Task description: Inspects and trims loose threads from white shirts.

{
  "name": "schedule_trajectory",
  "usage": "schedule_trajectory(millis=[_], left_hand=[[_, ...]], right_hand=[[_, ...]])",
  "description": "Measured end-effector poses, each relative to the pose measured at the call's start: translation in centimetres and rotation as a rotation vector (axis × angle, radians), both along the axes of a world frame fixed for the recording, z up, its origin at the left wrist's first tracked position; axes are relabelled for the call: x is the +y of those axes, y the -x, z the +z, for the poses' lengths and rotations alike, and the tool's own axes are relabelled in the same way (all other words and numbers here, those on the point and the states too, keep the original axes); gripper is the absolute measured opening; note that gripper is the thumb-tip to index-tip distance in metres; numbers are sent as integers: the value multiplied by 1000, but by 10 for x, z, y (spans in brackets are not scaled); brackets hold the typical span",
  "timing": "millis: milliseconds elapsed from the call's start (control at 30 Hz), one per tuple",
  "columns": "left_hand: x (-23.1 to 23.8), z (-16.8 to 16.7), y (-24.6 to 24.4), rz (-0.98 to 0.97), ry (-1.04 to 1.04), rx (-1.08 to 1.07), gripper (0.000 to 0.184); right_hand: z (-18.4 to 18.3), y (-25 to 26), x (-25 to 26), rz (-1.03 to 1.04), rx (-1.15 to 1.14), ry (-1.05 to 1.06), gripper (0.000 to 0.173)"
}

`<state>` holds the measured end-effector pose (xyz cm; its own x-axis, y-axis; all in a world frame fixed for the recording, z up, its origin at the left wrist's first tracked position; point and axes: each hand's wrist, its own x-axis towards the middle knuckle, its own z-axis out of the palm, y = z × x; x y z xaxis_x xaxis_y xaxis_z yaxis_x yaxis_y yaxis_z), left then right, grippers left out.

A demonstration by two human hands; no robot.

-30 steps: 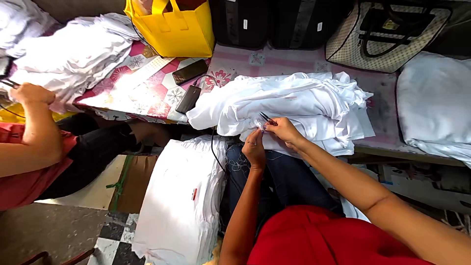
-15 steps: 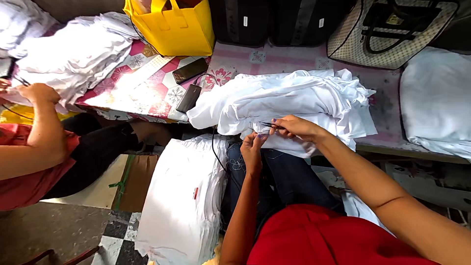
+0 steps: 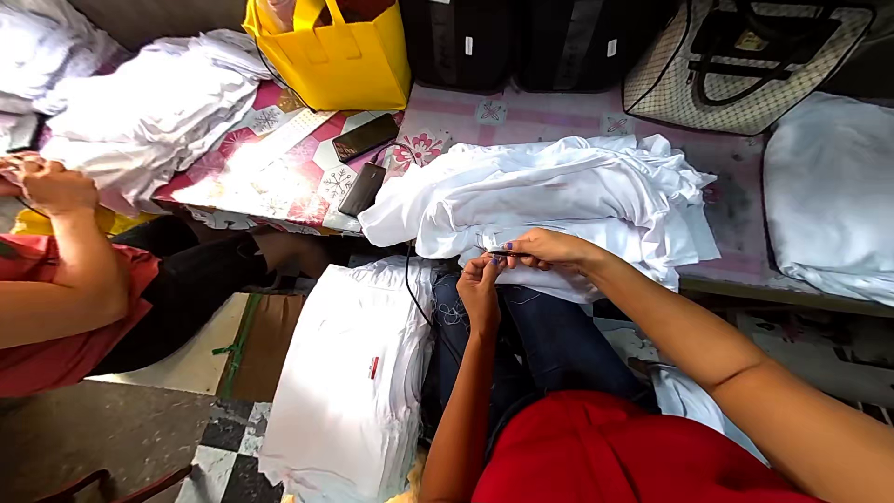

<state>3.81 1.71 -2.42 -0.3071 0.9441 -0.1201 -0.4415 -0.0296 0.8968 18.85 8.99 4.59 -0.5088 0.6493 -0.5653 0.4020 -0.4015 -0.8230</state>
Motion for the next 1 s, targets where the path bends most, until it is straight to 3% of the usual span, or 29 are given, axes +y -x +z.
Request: schedule_trajectory(millis=[200,1000], left_hand=[[2,4,-3,42,53,-132,9],[0,6,2,-4,74,-44,13]], right_hand=[[8,-8,-6,-55,30,-16,41],[-4,16,-24,-177,25,-21,37]])
